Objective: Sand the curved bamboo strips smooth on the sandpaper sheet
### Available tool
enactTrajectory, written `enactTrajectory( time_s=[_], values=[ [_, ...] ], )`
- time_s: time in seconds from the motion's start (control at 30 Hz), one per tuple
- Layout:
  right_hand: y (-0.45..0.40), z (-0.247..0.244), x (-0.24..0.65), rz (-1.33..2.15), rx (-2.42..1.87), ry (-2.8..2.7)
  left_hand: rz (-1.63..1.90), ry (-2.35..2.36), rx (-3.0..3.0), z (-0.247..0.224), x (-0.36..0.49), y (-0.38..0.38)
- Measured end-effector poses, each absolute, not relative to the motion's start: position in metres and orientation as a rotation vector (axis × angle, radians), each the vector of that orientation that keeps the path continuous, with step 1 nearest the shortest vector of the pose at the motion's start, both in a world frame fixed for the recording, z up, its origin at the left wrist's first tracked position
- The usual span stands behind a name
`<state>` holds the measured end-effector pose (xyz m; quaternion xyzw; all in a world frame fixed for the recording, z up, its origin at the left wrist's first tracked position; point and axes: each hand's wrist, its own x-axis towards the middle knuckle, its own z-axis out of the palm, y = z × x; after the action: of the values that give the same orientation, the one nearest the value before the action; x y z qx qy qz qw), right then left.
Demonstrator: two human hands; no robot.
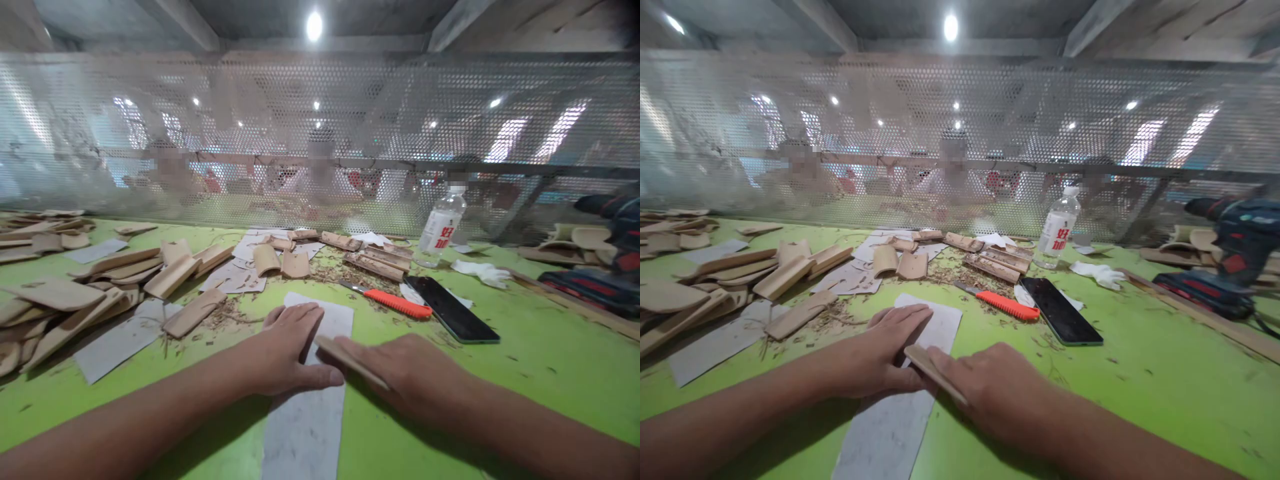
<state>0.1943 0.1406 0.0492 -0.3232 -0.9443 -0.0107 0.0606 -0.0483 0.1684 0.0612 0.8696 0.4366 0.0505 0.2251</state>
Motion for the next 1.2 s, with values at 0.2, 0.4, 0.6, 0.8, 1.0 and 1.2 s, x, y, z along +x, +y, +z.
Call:
enactTrajectory(
  time_s=[0.2, 0.4, 0.6, 0.8, 1.0, 1.2],
  values=[
    [0.144, 0.047, 0.198, -0.177, -0.965, -2.826, 0.181, 1.206, 2.418, 0.058, -0.048, 0.168],
    [0.142, 0.050, 0.193, -0.197, -1.071, -2.804, 0.176, 1.228, 2.399, 0.059, -0.047, 0.167],
    [0.148, 0.046, 0.203, -0.145, -1.100, -2.776, 0.093, 1.224, 2.390, 0.066, -0.049, 0.164],
    [0.152, 0.061, 0.198, 0.526, -1.227, -2.154, 0.385, 1.137, 2.407, 0.066, -0.045, 0.168],
    [0.136, 0.062, 0.184, 1.102, -1.119, -1.875, 0.776, 0.958, 2.246, 0.074, -0.032, 0.163],
    [0.127, 0.064, 0.180, 1.104, -1.061, -2.060, 0.893, 0.912, 2.265, 0.081, -0.028, 0.154]
  ],
)
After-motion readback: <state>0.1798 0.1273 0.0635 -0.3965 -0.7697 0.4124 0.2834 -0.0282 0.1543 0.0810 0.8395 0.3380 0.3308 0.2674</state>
